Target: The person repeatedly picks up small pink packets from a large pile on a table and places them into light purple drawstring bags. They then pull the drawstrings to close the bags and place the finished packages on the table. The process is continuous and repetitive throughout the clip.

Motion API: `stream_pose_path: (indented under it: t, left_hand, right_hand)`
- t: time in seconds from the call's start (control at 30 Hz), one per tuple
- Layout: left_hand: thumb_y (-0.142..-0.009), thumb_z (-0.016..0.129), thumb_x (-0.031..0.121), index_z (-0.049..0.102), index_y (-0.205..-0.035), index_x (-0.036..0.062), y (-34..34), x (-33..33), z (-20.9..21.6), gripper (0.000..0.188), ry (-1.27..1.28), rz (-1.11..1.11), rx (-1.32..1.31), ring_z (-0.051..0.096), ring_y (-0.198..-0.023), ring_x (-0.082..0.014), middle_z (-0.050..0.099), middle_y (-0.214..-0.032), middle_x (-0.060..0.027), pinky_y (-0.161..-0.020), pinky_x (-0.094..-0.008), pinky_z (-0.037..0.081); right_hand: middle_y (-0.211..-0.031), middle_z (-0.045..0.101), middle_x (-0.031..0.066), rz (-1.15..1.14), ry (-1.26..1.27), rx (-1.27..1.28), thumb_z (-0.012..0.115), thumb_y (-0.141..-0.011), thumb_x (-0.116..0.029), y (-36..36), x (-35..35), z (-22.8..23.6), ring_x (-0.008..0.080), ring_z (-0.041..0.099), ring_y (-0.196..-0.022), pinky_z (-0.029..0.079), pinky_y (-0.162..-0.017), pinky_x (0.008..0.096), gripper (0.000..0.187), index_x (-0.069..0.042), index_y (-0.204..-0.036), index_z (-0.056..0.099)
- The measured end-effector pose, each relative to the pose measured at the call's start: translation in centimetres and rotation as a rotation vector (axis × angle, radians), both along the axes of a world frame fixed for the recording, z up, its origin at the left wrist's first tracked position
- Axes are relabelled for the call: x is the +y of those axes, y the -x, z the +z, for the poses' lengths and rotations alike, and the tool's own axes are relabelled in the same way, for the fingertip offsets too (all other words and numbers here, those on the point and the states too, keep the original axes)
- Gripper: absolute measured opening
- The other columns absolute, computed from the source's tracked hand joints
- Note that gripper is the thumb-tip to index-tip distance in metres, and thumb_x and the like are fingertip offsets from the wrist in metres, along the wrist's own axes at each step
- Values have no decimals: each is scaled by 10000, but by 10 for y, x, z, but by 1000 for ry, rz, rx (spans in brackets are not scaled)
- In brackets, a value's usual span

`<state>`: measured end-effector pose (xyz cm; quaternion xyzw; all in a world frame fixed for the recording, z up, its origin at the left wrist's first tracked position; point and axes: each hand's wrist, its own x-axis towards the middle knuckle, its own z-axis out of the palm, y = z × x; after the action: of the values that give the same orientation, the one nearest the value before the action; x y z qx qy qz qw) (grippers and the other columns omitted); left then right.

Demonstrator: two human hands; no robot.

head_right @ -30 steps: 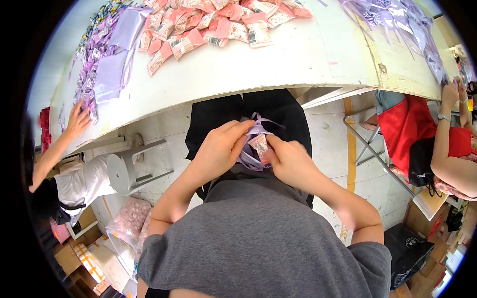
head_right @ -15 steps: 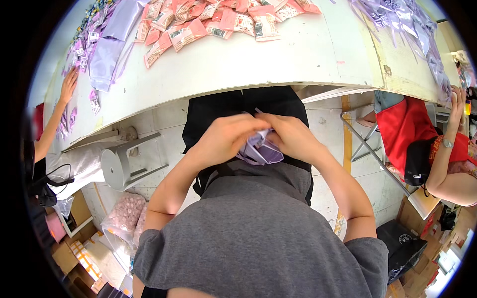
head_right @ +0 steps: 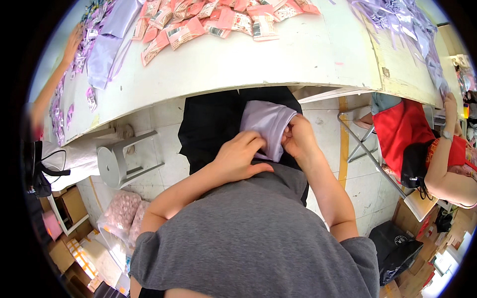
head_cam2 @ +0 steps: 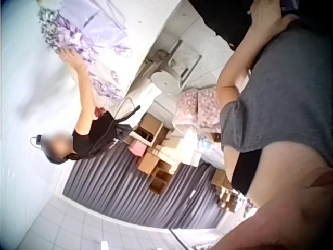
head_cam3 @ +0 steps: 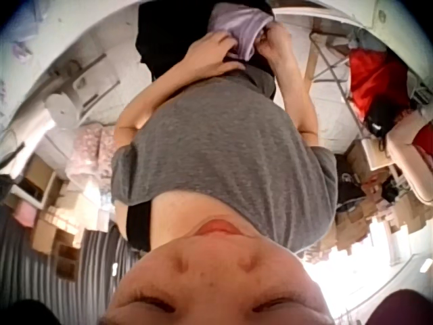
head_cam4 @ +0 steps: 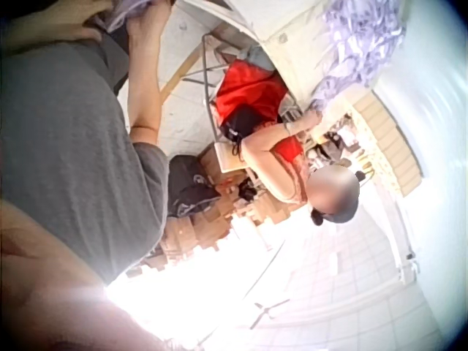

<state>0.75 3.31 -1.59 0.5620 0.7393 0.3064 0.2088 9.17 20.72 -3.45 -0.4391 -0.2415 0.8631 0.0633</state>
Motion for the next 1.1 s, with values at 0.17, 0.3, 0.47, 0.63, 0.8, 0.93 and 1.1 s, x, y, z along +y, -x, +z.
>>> stream_pose_path:
  t: [0.17,0.3,0.47,0.63,0.8,0.93,1.1]
  left_hand:
    - [-789,656,329,555,-819,9,-2,21,-15,337,304,-45,8,608,-756,-318,589,-728,-128,-660,-410,489]
    - [-876,519,147,475,-705,21,29,-3,0,217,47,-113,-790,467,-469,-183,493,-580,-16,-450,-308,389]
    - [-893,488,119,456,-668,82,102,-69,20,230,-528,556,-1904,215,-430,-44,283,-525,56,-416,-228,162]
    - [-894,526,171,500,-693,65,99,-73,25,229,-189,560,-1398,204,-445,-29,277,-508,77,-427,-223,161]
    - [-828,612,163,650,-744,0,106,-103,32,187,-132,1,-1010,517,-595,-103,624,-699,-50,-497,-250,374]
    - [-770,684,145,671,-933,14,96,-91,52,209,187,-390,-614,644,-798,-237,670,-900,-119,-698,-317,507]
    - [-764,602,-2,487,-1289,132,79,19,-9,554,-63,-105,-138,484,-1171,-311,460,-1321,-112,-937,-346,447]
  right_hand:
    - [-591,372,-1,-387,399,76,322,-891,-25,-4,0,-5,91,282,-446,295,-425,184,220,-36,-703,436]
    - [-561,345,-17,-75,394,386,366,-906,-71,-40,31,-14,83,295,-476,279,-411,196,209,-79,-714,447]
    - [-512,268,-20,-361,304,750,397,-927,-100,-114,93,9,83,237,-472,164,-355,229,150,-33,-828,488]
    - [-507,256,-49,-169,-62,443,453,-921,-128,-107,81,33,64,201,-448,175,-378,218,177,-1,-813,512]
    - [-517,343,-44,177,-342,444,544,-898,-181,-111,62,49,41,243,-443,201,-386,210,222,4,-774,551]
    - [-562,476,-8,453,-468,275,630,-849,-251,-131,58,47,40,337,-469,216,-413,209,293,19,-737,620]
    - [-587,494,-24,713,-482,221,614,-865,-218,-126,49,52,45,377,-521,263,-476,203,249,9,-768,641]
